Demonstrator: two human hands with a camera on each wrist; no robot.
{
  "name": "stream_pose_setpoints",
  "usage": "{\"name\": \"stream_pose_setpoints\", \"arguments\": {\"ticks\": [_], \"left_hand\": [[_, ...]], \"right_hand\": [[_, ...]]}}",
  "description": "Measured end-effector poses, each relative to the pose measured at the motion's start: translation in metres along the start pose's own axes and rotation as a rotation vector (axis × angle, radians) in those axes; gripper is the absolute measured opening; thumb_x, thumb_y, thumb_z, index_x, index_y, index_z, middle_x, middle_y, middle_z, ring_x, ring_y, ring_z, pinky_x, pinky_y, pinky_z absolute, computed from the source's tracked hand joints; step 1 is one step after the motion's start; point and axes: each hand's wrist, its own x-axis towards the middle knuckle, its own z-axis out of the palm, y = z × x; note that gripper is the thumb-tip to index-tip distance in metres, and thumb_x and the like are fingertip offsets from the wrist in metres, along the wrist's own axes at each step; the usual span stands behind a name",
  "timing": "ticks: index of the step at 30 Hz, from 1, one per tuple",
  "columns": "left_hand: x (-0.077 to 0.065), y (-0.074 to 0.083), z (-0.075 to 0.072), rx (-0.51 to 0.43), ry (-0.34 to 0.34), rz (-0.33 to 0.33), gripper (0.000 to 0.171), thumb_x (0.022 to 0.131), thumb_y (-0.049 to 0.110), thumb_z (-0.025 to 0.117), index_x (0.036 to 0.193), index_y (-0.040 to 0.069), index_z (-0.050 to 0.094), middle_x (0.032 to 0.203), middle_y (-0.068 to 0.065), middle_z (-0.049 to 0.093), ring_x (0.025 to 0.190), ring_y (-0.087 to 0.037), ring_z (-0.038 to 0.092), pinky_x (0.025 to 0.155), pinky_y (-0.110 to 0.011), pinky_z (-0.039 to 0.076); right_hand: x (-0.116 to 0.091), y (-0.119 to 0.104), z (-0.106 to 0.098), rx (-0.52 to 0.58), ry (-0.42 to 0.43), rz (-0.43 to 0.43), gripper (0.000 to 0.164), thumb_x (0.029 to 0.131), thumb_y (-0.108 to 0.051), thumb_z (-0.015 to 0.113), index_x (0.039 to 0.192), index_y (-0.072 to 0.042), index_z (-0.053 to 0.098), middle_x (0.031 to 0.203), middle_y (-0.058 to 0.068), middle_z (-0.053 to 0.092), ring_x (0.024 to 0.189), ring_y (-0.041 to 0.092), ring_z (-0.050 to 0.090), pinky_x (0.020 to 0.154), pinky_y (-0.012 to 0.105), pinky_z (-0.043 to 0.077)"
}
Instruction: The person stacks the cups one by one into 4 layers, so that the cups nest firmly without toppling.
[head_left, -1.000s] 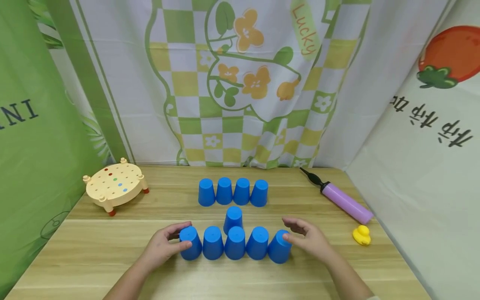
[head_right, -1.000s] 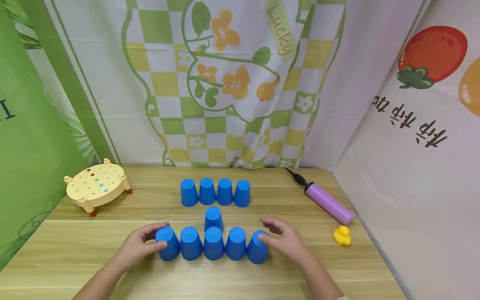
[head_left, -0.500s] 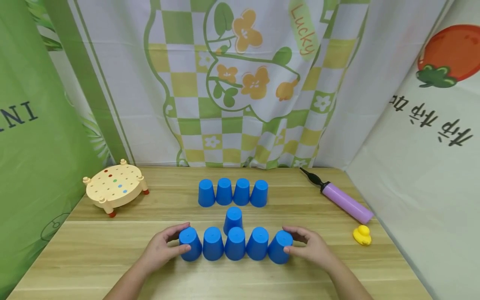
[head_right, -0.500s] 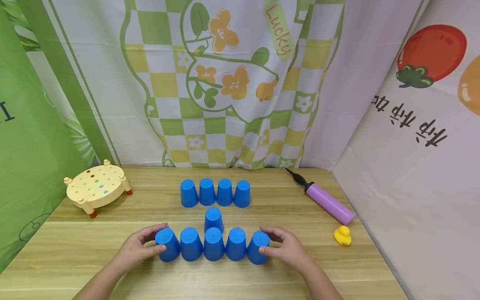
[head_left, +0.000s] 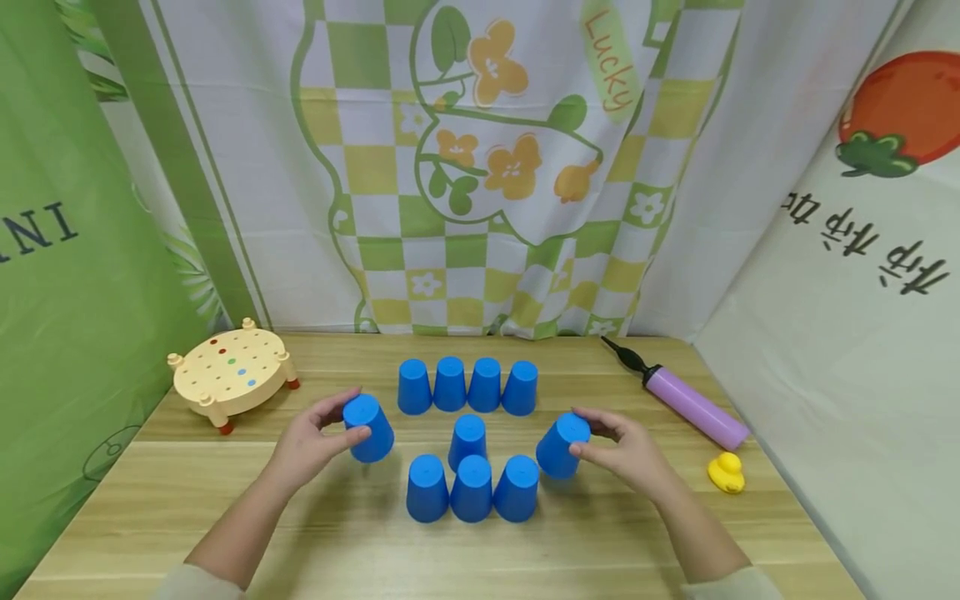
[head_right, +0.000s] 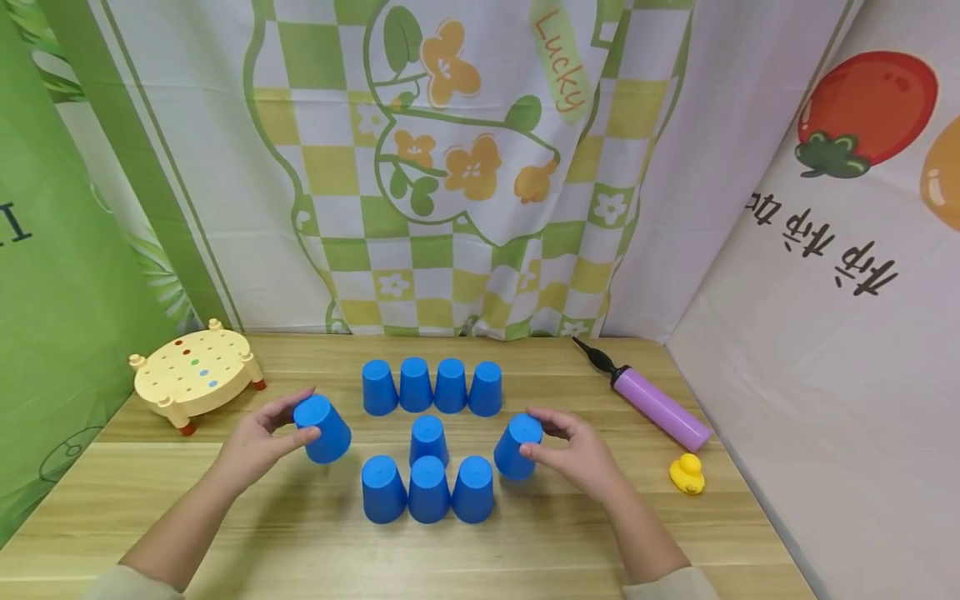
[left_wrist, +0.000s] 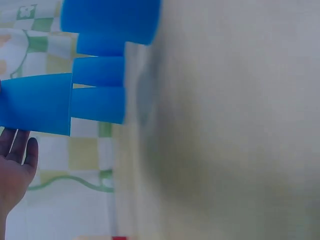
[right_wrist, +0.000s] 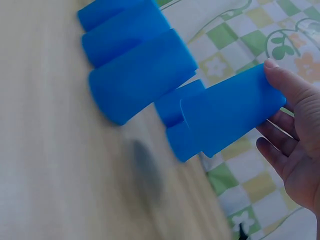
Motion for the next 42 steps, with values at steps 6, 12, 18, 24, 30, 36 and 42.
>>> {"name": "stream_pose_setpoints", "arguments": {"ticks": [6,12,18,24,30,36,42], "left_hand": [[0.033,0.025,0.001,-0.006,-0.002,0.028,0.071,0.087,0.041,0.074,0.147,0.015,0.046,0.144,-0.018,0.052,0.131,-0.039,0.049,0.102,-0.055,0.048],[0.067,0.044,0.011,-0.037,0.011,0.071,0.069,0.086,0.039,0.074,0.146,0.017,0.048,0.147,-0.014,0.050,0.132,-0.038,0.049,0.102,-0.053,0.049],[0.094,0.057,0.027,-0.074,-0.001,0.106,0.066,0.088,0.032,0.073,0.145,0.012,0.048,0.148,-0.015,0.049,0.135,-0.040,0.045,0.108,-0.054,0.043],[0.114,0.062,0.045,-0.084,0.004,0.095,0.064,0.089,0.030,0.073,0.145,0.009,0.048,0.146,-0.017,0.051,0.136,-0.038,0.045,0.112,-0.052,0.039],[0.124,0.069,0.059,-0.073,-0.006,0.083,0.065,0.089,0.033,0.073,0.145,0.013,0.048,0.147,-0.013,0.050,0.136,-0.035,0.045,0.111,-0.051,0.041],[0.130,0.067,0.066,-0.052,0.012,0.076,0.064,0.088,0.032,0.074,0.144,0.013,0.049,0.143,-0.012,0.054,0.131,-0.032,0.050,0.106,-0.049,0.046],[0.132,0.066,0.067,-0.051,0.008,0.080,0.065,0.089,0.031,0.073,0.145,0.011,0.048,0.144,-0.014,0.053,0.132,-0.034,0.050,0.107,-0.049,0.045]], "right_hand": [[0.029,-0.021,-0.007,0.003,0.055,-0.023,0.057,0.087,-0.029,0.075,0.136,-0.007,0.057,0.128,0.017,0.064,0.119,0.036,0.060,0.093,0.043,0.055],[0.058,-0.043,-0.005,0.007,0.075,0.008,0.062,0.087,-0.037,0.074,0.140,-0.013,0.054,0.133,0.015,0.061,0.123,0.034,0.058,0.098,0.046,0.053],[0.086,-0.058,0.004,0.017,0.072,0.018,0.061,0.088,-0.035,0.073,0.142,-0.014,0.052,0.141,0.014,0.055,0.130,0.035,0.053,0.103,0.047,0.049],[0.113,-0.063,0.019,0.008,0.089,0.058,0.062,0.090,-0.036,0.071,0.143,-0.013,0.051,0.139,0.015,0.057,0.128,0.034,0.054,0.104,0.047,0.048],[0.131,-0.063,0.030,-0.003,0.098,0.089,0.061,0.091,-0.037,0.069,0.143,-0.013,0.050,0.139,0.014,0.056,0.126,0.032,0.054,0.103,0.047,0.048],[0.140,-0.064,0.038,-0.018,0.098,0.088,0.060,0.090,-0.039,0.070,0.142,-0.014,0.052,0.137,0.012,0.059,0.124,0.030,0.056,0.102,0.046,0.049],[0.143,-0.064,0.041,-0.024,0.102,0.093,0.059,0.090,-0.036,0.071,0.141,-0.014,0.053,0.132,0.013,0.061,0.119,0.030,0.058,0.100,0.046,0.050]]}}
